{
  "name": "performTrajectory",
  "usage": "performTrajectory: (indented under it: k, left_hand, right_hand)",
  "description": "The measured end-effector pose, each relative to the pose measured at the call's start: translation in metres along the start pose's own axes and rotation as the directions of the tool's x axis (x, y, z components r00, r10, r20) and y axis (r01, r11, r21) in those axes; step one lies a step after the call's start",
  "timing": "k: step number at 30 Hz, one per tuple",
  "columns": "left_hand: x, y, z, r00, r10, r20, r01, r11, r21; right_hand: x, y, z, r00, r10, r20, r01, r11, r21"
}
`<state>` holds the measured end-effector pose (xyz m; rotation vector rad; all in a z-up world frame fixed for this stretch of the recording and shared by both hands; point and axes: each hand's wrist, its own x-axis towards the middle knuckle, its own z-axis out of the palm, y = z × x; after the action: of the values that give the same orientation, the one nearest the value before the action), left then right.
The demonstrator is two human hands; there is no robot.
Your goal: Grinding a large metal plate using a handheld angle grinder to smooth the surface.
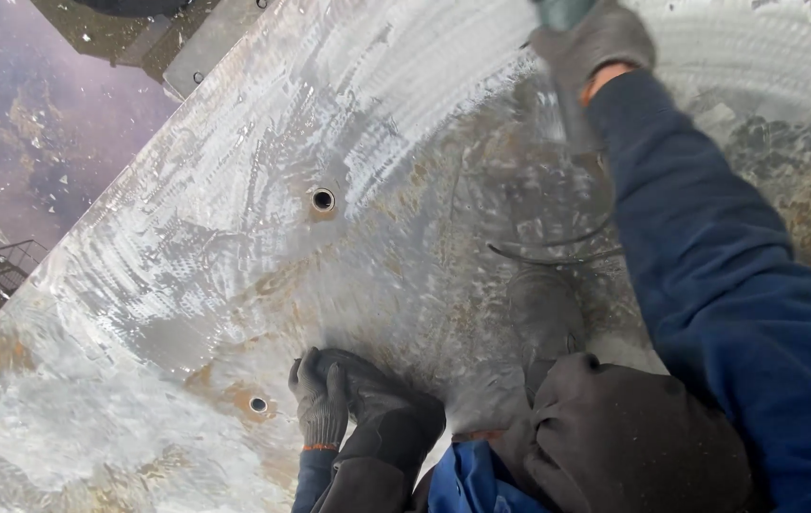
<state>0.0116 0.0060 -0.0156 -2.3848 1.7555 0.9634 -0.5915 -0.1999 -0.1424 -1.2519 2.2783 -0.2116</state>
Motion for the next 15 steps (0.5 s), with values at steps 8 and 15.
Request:
performTrajectory:
  k: [8, 15]
  left_hand:
    - [0.003, -0.016, 0.016, 0.996, 0.058, -0.069, -0.055, 0.997, 0.049]
    - [0.0, -0.01, 0.006, 0.996, 0.091, -0.021, -0.091, 0.996, 0.005]
  right_hand:
    - [0.004, -0.015, -0.027, 0.99, 0.024, -0.138, -0.011, 0.996, 0.092]
    - [-0.08, -0.206, -0.025, 0.904, -0.124, 0.409, 0.163, 0.985, -0.061]
